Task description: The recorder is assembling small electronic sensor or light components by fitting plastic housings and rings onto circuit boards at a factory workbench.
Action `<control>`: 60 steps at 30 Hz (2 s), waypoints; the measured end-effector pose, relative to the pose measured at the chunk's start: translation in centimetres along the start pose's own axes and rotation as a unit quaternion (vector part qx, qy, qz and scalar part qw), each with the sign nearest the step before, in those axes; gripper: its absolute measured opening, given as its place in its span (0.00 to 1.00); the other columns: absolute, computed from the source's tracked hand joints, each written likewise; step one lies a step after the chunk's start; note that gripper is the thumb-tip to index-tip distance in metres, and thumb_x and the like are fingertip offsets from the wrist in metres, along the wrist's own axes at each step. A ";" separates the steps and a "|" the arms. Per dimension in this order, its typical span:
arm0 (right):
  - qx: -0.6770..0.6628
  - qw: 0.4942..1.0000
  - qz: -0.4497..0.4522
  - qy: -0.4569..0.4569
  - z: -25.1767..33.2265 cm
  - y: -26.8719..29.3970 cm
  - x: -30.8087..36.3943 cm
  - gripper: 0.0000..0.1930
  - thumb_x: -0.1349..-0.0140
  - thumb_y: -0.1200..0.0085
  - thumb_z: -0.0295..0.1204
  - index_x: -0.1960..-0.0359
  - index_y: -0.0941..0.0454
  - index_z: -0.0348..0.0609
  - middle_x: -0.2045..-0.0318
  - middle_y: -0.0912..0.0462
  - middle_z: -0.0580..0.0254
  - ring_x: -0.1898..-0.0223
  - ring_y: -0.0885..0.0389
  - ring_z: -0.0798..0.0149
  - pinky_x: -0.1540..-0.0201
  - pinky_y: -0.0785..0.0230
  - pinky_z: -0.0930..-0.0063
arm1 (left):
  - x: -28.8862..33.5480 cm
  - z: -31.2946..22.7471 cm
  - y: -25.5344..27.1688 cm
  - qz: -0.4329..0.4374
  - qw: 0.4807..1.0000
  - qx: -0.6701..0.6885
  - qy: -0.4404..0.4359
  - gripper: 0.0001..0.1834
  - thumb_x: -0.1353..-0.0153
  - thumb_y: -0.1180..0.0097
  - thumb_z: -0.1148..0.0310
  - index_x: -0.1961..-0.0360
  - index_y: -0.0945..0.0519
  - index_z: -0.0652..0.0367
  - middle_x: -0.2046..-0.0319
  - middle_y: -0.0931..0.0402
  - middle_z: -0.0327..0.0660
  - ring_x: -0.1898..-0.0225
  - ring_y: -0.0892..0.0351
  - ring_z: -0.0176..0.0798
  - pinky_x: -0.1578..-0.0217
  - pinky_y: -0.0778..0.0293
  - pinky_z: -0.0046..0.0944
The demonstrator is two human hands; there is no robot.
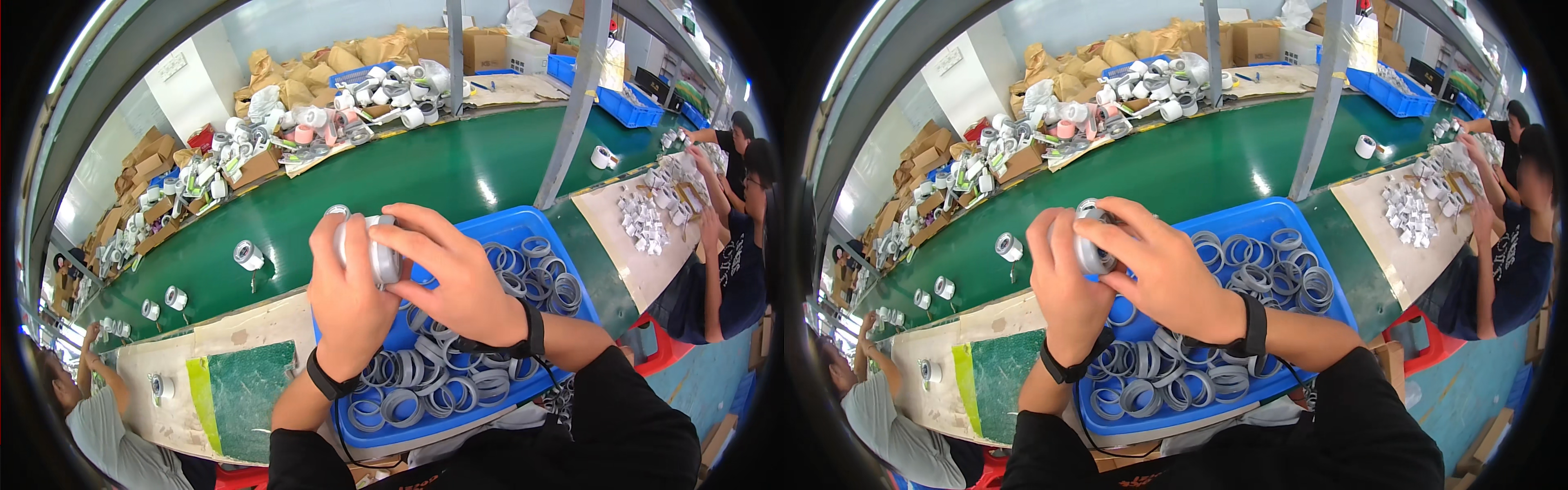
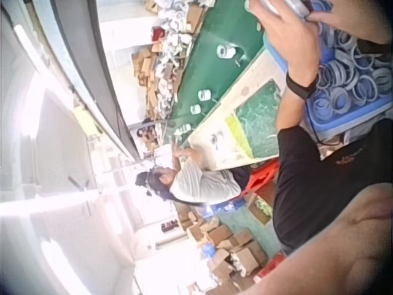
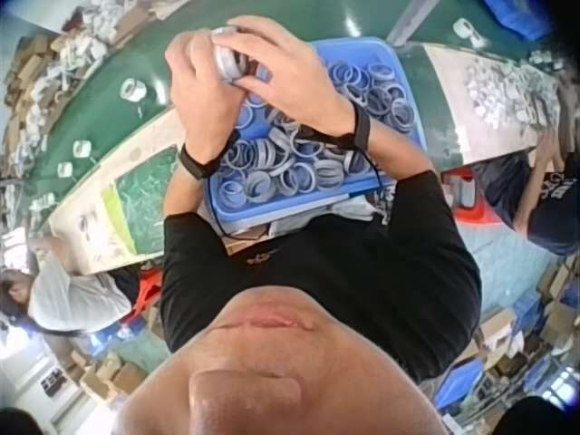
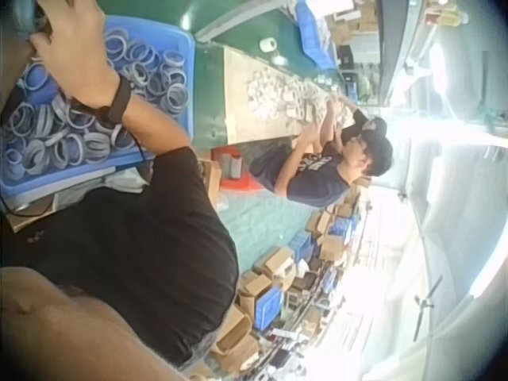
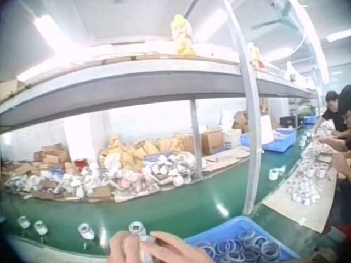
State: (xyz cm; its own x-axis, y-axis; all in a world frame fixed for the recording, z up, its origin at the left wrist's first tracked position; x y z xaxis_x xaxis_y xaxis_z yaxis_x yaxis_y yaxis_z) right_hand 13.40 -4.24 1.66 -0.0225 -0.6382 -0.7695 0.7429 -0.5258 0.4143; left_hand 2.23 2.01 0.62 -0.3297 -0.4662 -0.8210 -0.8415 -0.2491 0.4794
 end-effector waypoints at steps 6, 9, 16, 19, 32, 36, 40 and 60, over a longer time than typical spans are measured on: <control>-0.226 0.971 0.042 -0.067 -3.2 -0.2 -0.8 0.18 0.43 0.46 0.26 0.51 0.29 0.37 0.53 0.28 0.55 0.51 0.27 0.61 0.48 0.33 0.68 | -0.7 -0.1 0.3 0.070 0.984 0.007 -0.162 0.36 0.68 0.30 0.67 0.53 0.29 0.63 0.54 0.30 0.50 0.48 0.32 0.56 0.50 0.38 0.51; -0.335 0.930 0.070 -0.132 -4.3 -1.1 0.1 0.11 0.34 0.60 0.30 0.61 0.28 0.35 0.65 0.27 0.63 0.60 0.30 0.70 0.54 0.36 0.75 | 0.2 -1.4 -0.4 0.114 0.966 0.105 -0.208 0.37 0.70 0.31 0.69 0.52 0.29 0.63 0.53 0.30 0.50 0.47 0.34 0.55 0.49 0.40 0.50; -0.245 0.957 0.073 -0.139 -4.8 -0.6 -0.4 0.19 0.34 0.56 0.38 0.50 0.31 0.35 0.59 0.23 0.50 0.53 0.24 0.59 0.50 0.33 0.69 | 0.3 -0.7 -1.1 0.100 0.973 0.090 -0.185 0.40 0.69 0.28 0.69 0.49 0.30 0.64 0.51 0.32 0.53 0.49 0.33 0.59 0.49 0.37 0.52; -0.234 0.958 0.138 -0.096 -2.7 -0.7 -1.4 0.34 0.53 0.40 0.30 0.43 0.40 0.35 0.53 0.25 0.44 0.52 0.23 0.49 0.50 0.31 0.65 | 0.0 0.8 0.4 0.039 0.989 0.066 -0.129 0.37 0.64 0.30 0.70 0.49 0.31 0.65 0.56 0.33 0.50 0.52 0.32 0.55 0.51 0.35 0.48; 0.150 0.975 0.126 -0.107 -12.3 0.2 -8.6 0.31 0.56 0.39 0.42 0.52 0.31 0.37 0.66 0.20 0.44 0.62 0.20 0.43 0.59 0.28 0.55 | -2.2 6.0 5.3 0.036 0.994 0.031 -0.096 0.07 0.39 0.62 0.79 0.63 0.31 0.67 0.46 0.32 0.53 0.45 0.33 0.51 0.43 0.41 0.45; 0.290 0.898 0.262 -0.202 -26.5 -4.6 -6.8 0.36 0.60 0.37 0.46 0.49 0.31 0.39 0.61 0.19 0.46 0.60 0.20 0.43 0.54 0.27 0.57 | -1.9 6.3 5.5 0.042 0.992 0.049 -0.106 0.06 0.42 0.65 0.80 0.71 0.34 0.66 0.49 0.31 0.55 0.47 0.32 0.51 0.44 0.40 0.44; 0.262 0.842 0.330 -0.336 -32.5 -5.8 -3.6 0.41 0.58 0.36 0.49 0.43 0.35 0.42 0.55 0.22 0.45 0.55 0.23 0.40 0.50 0.28 0.55 | -1.9 7.0 5.8 0.018 0.989 0.088 -0.118 0.04 0.47 0.66 0.82 0.73 0.37 0.66 0.51 0.31 0.57 0.48 0.32 0.52 0.44 0.40 0.44; 0.001 0.900 0.405 -0.160 -12.8 1.1 9.9 0.22 0.43 0.45 0.37 0.48 0.28 0.39 0.48 0.28 0.49 0.45 0.32 0.50 0.42 0.39 0.59 | -0.7 5.1 1.8 -0.020 0.979 0.183 -0.089 0.09 0.57 0.68 0.87 0.75 0.41 0.63 0.76 0.48 0.42 0.72 0.46 0.38 0.72 0.47 0.36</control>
State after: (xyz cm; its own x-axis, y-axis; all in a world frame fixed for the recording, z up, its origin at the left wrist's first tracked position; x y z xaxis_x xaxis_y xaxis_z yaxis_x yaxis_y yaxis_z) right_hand 22.61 -3.94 -11.75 0.3342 -0.9418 -0.0367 0.6018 0.1833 0.7773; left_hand -1.21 6.23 0.44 -0.3344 -0.2992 -0.8937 -0.9418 0.0721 0.3283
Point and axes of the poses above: each hand's wrist, its own x-axis away from the middle knuckle, its own y-axis out of the back of the hand, z = x × y, the point moved 3 cm from there along -x, towards the middle knuckle
